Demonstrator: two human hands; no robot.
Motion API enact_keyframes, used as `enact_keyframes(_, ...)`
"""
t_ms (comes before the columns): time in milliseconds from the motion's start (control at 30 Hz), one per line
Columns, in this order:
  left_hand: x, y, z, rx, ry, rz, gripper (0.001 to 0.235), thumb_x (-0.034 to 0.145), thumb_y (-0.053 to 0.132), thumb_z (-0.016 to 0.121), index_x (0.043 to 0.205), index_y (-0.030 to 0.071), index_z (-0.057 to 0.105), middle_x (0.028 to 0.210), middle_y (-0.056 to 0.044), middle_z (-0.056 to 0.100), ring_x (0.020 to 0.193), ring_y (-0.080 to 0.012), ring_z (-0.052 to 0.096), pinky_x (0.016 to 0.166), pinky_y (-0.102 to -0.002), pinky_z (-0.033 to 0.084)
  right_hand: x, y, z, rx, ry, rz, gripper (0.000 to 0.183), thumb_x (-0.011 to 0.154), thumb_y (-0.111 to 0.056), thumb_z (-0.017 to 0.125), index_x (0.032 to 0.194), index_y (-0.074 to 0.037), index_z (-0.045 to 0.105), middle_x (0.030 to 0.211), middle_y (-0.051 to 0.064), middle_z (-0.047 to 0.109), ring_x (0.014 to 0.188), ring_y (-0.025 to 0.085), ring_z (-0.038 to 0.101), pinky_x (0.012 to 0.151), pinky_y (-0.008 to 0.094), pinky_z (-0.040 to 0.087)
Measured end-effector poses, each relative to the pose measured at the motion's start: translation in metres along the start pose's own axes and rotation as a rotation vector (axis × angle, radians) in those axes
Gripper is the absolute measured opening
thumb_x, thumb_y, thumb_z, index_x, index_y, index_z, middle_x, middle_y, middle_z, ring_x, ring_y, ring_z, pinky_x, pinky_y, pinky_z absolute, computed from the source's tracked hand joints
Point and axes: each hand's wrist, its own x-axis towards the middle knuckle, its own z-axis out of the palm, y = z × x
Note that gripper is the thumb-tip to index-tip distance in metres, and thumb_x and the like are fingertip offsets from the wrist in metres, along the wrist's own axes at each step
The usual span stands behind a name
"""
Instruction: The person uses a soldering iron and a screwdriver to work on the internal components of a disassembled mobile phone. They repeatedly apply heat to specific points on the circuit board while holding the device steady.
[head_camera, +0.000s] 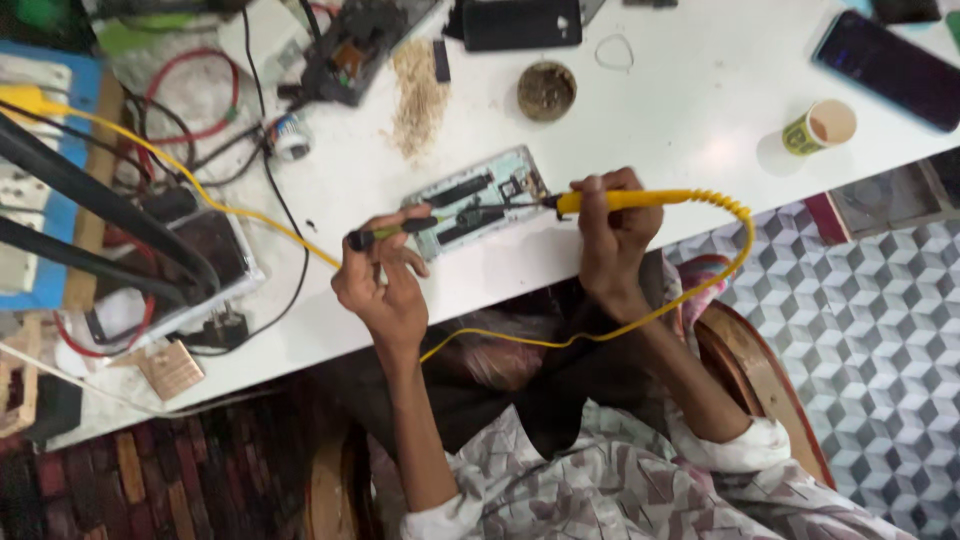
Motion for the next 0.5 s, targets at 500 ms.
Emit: enact_keyframes(500,0.008,0.009,0.002,0.034,-0.111,0.013,0.012,0.109,-0.006,0.045,0.107,-0.006,0.056,0.111,-0.017,0.076,0.067,-0.0121,0.064,0.058,-0.026,0.053,-0.007,0.002,-0.009,-0.001,0.13,-0.182,0.03,0.112,-0.022,0.058,0.091,-0.001,0.058,0.065,0.0,0.051,0.055,0.007,0.044,0.053,0.024,0.034)
